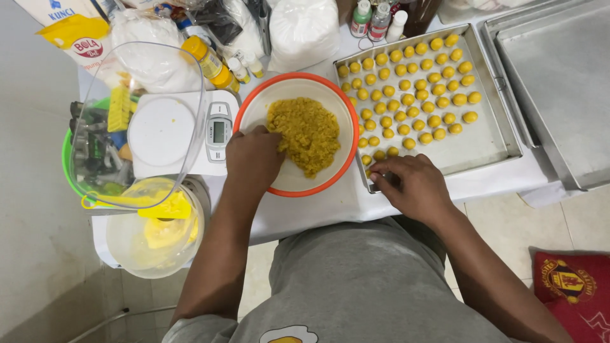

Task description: Rolling small portions of dough into balls and placing them on a baking tray

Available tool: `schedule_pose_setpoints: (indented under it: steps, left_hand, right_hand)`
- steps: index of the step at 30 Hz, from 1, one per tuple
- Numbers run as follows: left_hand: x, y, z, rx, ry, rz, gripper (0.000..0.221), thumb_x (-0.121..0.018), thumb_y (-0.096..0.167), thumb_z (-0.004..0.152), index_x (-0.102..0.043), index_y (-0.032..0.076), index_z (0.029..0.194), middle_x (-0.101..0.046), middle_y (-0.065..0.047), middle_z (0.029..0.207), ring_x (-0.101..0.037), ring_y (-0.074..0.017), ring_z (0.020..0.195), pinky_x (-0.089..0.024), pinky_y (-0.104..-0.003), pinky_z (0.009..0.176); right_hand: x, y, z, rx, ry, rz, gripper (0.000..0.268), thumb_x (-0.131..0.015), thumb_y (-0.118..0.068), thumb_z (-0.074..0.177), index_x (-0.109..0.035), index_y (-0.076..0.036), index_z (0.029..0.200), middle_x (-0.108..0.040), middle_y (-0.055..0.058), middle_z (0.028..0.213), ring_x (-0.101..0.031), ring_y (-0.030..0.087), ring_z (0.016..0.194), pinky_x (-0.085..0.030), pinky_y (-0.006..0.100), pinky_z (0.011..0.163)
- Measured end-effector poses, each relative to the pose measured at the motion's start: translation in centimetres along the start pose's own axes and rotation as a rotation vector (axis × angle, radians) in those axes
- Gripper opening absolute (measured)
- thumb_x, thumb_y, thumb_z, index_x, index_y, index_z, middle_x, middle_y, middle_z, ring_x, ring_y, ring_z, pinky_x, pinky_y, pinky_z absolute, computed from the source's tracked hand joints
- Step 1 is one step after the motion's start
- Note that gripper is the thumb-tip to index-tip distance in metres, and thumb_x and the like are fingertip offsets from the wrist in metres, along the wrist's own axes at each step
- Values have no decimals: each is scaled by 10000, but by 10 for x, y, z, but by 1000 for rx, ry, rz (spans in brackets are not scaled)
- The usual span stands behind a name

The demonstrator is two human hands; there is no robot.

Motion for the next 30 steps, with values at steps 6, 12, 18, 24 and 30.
schedule_pose_setpoints:
  steps: [6,12,18,24,30]
  left_hand:
    - [-19,1,12,74,-61,41,217,-733,351,861,-816,203,997,-741,-56,884,-741,-336,841,-591,-459,762]
    - [-9,4,11,65,-121,-9,298,-709,327,837,-783,163,1073,-740,-77,937,-738,-368,883,-599,-491,754]
    - [20,13,-1,43,-221,-136,289,-692,284,855,-770,156,1102,-762,-88,995,-743,-390,918,-608,-476,787]
    - [48,18,-7,21,-161,-283,263,-693,270,875,-780,159,1097,-763,-104,1017,-742,-410,937,-612,-488,792]
    - [68,10,-12,8,146,-463,214,-756,256,861,-777,187,1063,-751,-55,917,-767,-284,830,-609,-418,745]
  right_hand:
    - [7,-5,4,18,72,91,133,-763,-176,905,-797,-175,1034,-770,28,807,-714,261,783,-478,361,803]
    - [10,5,8,-59,196,164,121,-776,-210,932,-787,-210,1052,-764,-15,828,-701,242,796,-491,355,814]
    - [21,4,11,-7,285,271,105,-781,-137,924,-796,-176,1020,-731,5,739,-683,238,696,-506,372,781]
    - [41,-67,35,286,302,291,154,-790,-114,891,-796,-172,1033,-718,24,764,-703,259,742,-524,371,770]
    - [5,-123,85,345,-201,-66,331,-606,-238,975,-694,-59,1238,-726,195,1100,-696,403,1031,-541,509,877]
Point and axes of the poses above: each hand's wrist, its own z-axis towards the middle knuckle, its own x-axis out of the back of the hand, y = z × x, the point moved 7 cm from there along z, towards the middle knuckle
